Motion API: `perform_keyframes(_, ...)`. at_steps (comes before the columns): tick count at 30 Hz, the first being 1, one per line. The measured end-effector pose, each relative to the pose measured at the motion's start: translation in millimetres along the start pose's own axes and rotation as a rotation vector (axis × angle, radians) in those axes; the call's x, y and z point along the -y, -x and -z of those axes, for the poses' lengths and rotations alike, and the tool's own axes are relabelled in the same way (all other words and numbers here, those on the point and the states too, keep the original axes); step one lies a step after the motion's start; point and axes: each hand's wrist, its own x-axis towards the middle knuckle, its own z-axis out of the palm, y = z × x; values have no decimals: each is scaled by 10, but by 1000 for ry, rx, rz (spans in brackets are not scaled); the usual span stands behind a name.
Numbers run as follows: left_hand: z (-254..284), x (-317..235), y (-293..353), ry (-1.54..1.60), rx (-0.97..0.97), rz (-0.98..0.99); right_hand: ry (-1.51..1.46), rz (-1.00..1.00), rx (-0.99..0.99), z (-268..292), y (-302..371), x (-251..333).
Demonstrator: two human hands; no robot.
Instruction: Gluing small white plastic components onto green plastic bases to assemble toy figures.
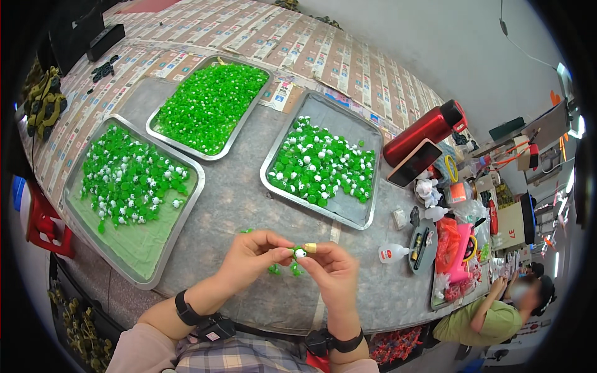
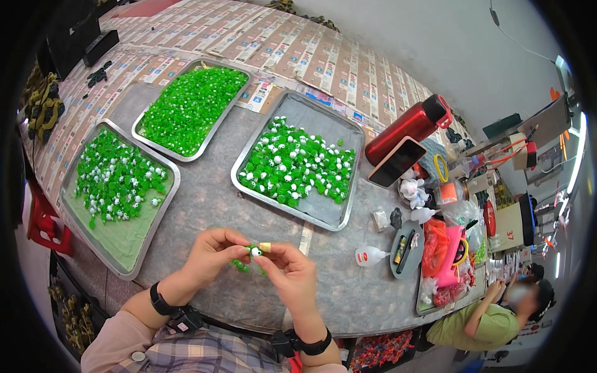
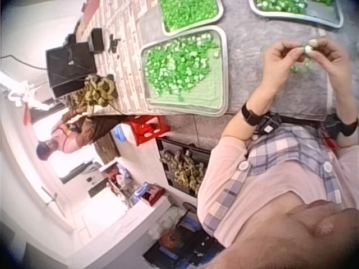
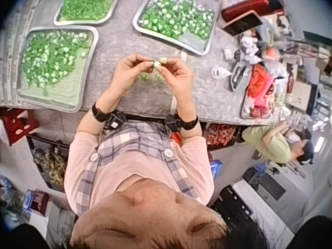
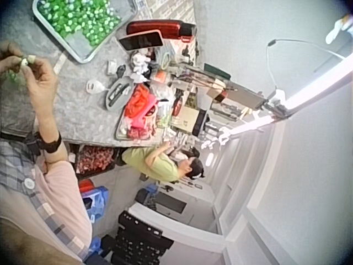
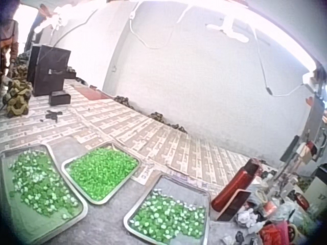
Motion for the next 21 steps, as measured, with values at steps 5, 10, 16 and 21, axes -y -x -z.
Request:
perform_keyframes(5,-28,13,3,-256,-7,-103,-81,-112,42,53,-12,29)
perform_keyframes(10,-54,-23,1,-771,40,-466,-44,-209,109,192,-2,-11)
perform_keyframes(16,-52,-13,3,-865,30,-470,-128,-225,112,197,-8,-95)
perform_keyframes(21,-7,-56,-18,-166,-66,-78,-160,-59,-31,240,-134,-3)
